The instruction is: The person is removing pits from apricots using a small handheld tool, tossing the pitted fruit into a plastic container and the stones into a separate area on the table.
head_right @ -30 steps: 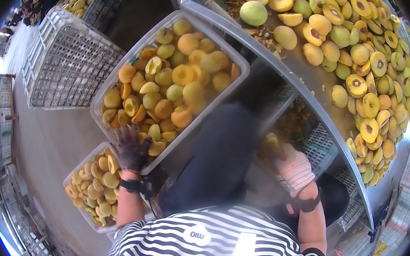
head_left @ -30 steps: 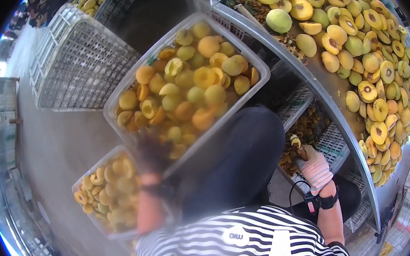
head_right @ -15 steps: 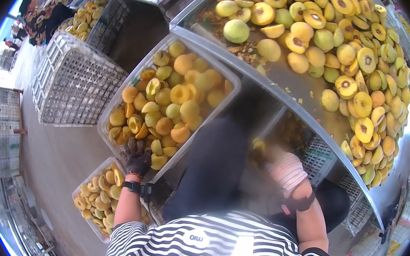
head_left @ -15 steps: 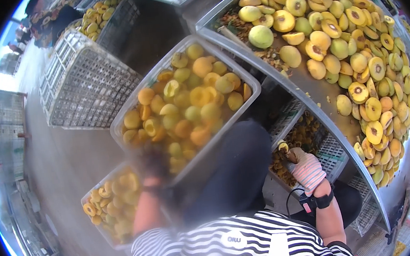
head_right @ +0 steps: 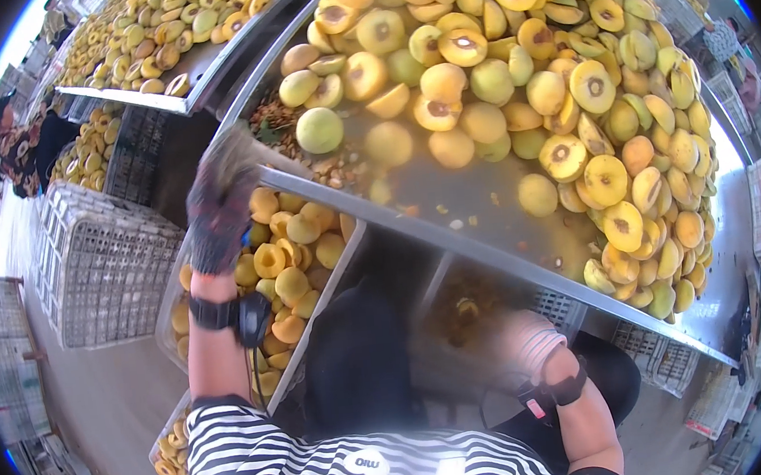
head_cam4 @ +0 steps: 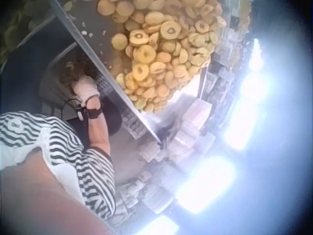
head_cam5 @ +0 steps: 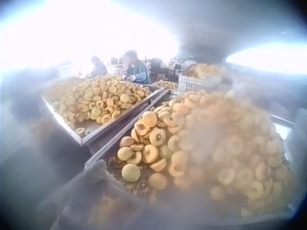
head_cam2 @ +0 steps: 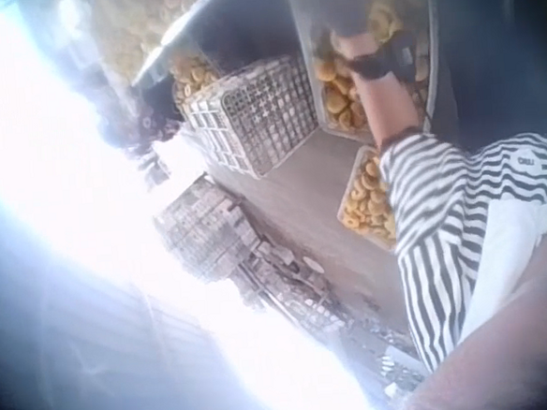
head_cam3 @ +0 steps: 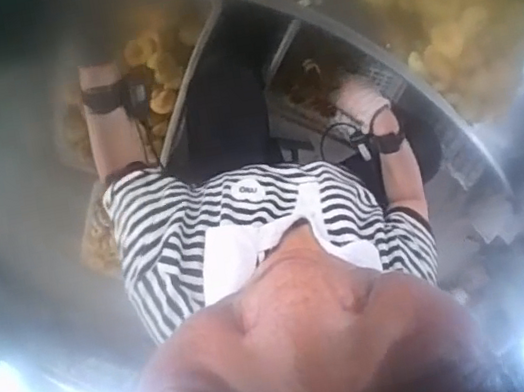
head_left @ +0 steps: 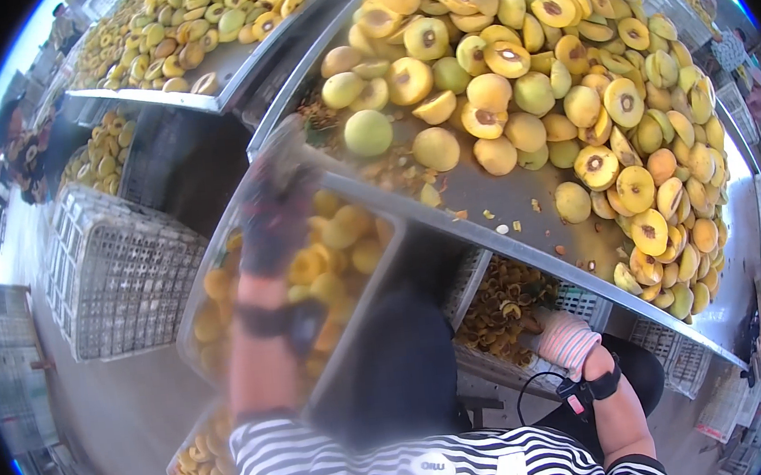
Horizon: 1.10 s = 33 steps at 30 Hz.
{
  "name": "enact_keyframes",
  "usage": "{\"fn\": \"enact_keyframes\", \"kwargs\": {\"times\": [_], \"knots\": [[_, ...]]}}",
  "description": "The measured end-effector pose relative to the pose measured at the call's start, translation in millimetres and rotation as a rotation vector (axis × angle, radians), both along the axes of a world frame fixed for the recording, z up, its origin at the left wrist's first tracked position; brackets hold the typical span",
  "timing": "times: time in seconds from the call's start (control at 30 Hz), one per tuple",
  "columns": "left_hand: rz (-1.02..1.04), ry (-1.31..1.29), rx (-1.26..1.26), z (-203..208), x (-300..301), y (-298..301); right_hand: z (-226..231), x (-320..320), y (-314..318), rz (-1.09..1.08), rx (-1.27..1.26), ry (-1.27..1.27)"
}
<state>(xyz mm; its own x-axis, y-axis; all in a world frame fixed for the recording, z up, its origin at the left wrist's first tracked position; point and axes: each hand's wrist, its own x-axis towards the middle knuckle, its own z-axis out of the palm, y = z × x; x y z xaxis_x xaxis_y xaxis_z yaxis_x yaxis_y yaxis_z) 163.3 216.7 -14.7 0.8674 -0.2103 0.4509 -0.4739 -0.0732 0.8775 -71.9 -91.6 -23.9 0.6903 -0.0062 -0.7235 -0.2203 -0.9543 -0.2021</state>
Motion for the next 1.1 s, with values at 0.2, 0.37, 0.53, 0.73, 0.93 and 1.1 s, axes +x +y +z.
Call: {"fn": "enact_keyframes", "kwargs": {"times": [0.2,0.37,0.53,0.73,0.93,1.1], "knots": [[-0.115,-0.291,0.866,-10,64,-57,22,-4,7,0.027,0.139,-0.295],[0.046,-0.499,1.165,0,56,-58,8,-20,-10,-0.078,0.112,-0.401],[-0.119,-0.366,1.075,-2,29,-132,25,-32,-7,-0.291,0.305,-0.59],[-0.125,-0.209,1.09,-5,27,-149,58,-38,-17,-0.3,0.251,-0.702],[-0.505,0.465,0.093,62,-48,-163,67,-62,-41,-0.346,0.181,-0.779],[-0.521,-0.689,0.546,62,-148,-206,40,-49,-57,0.004,-0.11,-0.788]]}}
